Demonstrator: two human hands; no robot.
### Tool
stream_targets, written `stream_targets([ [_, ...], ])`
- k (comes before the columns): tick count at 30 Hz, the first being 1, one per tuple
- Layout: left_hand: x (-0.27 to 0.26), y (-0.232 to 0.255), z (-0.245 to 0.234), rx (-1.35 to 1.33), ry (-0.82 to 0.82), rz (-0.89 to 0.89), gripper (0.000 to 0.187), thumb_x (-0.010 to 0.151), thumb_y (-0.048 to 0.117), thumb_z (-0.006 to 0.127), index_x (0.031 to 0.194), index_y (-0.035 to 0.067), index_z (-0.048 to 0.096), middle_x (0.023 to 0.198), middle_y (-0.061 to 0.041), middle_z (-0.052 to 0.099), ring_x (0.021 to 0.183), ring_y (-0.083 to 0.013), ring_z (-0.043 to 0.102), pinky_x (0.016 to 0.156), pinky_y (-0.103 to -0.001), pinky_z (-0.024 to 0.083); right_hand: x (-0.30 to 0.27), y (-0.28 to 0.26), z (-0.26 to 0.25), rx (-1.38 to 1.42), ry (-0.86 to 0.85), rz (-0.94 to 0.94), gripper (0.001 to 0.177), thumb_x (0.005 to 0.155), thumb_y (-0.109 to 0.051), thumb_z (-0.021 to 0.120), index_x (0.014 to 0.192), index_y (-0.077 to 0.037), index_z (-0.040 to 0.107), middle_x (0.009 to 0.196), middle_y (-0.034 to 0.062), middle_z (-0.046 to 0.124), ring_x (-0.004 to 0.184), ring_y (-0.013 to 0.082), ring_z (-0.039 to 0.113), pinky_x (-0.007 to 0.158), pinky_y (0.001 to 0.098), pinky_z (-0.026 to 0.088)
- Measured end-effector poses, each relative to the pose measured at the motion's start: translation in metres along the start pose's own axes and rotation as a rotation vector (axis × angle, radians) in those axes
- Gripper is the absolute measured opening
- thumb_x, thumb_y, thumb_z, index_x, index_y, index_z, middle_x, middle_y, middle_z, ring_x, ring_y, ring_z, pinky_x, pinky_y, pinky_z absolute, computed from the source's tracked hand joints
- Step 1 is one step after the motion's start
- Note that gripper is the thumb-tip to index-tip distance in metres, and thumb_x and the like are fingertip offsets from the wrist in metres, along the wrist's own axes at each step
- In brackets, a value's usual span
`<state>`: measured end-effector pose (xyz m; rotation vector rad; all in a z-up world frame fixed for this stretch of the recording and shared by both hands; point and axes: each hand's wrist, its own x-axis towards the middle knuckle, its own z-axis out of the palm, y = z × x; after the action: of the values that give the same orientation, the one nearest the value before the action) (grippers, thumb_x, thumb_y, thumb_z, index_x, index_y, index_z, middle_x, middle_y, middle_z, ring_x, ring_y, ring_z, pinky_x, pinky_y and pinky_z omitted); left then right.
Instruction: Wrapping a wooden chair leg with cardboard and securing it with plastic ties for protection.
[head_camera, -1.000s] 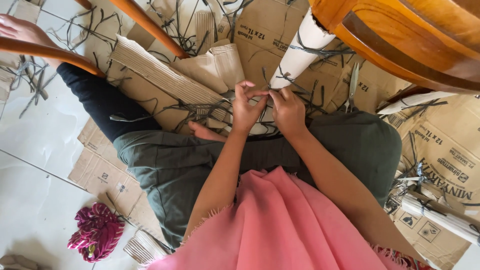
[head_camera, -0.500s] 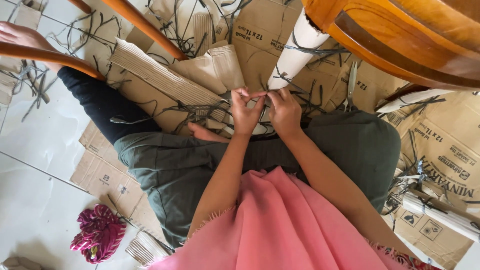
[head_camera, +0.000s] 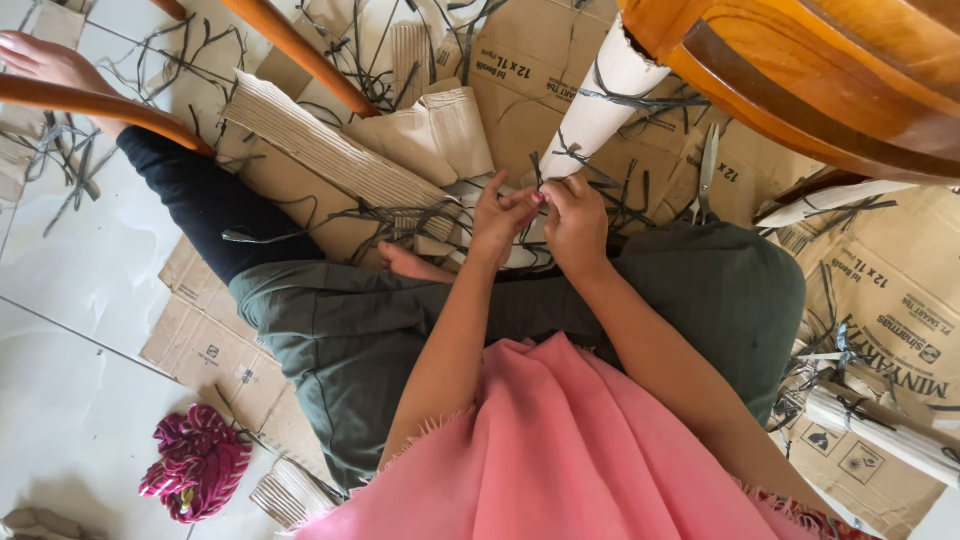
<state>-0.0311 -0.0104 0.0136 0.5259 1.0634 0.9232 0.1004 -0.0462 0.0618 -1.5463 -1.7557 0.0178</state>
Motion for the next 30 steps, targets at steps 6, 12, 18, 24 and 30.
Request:
stream_targets([
  [6, 0.006, 0.013, -0.003, 0.047, -0.066, 0.035, 0.099, 0.085, 0.006, 0.087, 0.161, 0.002, 0.024, 0.112, -0.023, 0.074, 0.098, -0.0266, 0.073, 0.094, -0.044, 0.061, 0.001, 0.0, -0.001, 0.019, 0.001, 0.003, 0.021, 0.093, 0.009, 0.064, 0.086, -0.011, 0.059, 0.083, 0.0027, 0.048, 0.06, 0.0247, 0.052, 0.059, 0.0337, 0.043],
  [12, 0.016, -0.007, 0.002, -0.011, -0.144, 0.153, 0.067, 0.096, -0.002, 0.069, 0.152, -0.002, 0.033, 0.099, -0.011, 0.068, 0.091, -0.0204, 0.07, 0.091, -0.041, 0.063, 0.001, -0.004, -0.002, 0.079, 0.009, 0.092, 0.018, 0.091, 0.008, 0.068, 0.097, -0.009, 0.067, 0.081, 0.005, 0.056, 0.067, 0.0285, 0.061, 0.065, 0.0376, 0.048],
  [18, 0.054, -0.066, -0.019, 0.082, -0.149, 0.413, 0.042, 0.104, -0.002, 0.055, 0.136, 0.009, 0.029, 0.098, -0.008, 0.063, 0.084, -0.0153, 0.067, 0.081, -0.029, 0.059, 0.002, -0.006, -0.003, 0.151, -0.005, 0.122, 0.025, 0.09, 0.009, 0.068, 0.106, -0.009, 0.062, 0.081, 0.0064, 0.059, 0.072, 0.0315, 0.066, 0.068, 0.0392, 0.049],
  [24, 0.071, -0.083, -0.014, 0.089, 0.078, 0.31, 0.02, 0.109, 0.008, 0.043, 0.121, 0.009, 0.027, 0.092, -0.005, 0.057, 0.073, -0.0117, 0.054, 0.071, -0.028, 0.053, 0.0, -0.007, -0.004, 0.14, 0.017, 0.124, 0.024, 0.091, 0.01, 0.064, 0.096, -0.012, 0.055, 0.073, 0.0036, 0.054, 0.063, 0.0291, 0.06, 0.066, 0.038, 0.049],
  [30, 0.1, -0.094, 0.001, 0.281, 0.252, 0.416, 0.023, 0.106, 0.005, 0.049, 0.119, 0.008, 0.03, 0.088, -0.001, 0.053, 0.074, -0.0119, 0.05, 0.067, -0.03, 0.045, -0.008, 0.005, -0.003, 0.126, 0.041, 0.177, 0.024, 0.09, 0.01, 0.062, 0.094, -0.011, 0.052, 0.073, 0.0086, 0.057, 0.064, 0.0326, 0.061, 0.064, 0.0386, 0.05],
])
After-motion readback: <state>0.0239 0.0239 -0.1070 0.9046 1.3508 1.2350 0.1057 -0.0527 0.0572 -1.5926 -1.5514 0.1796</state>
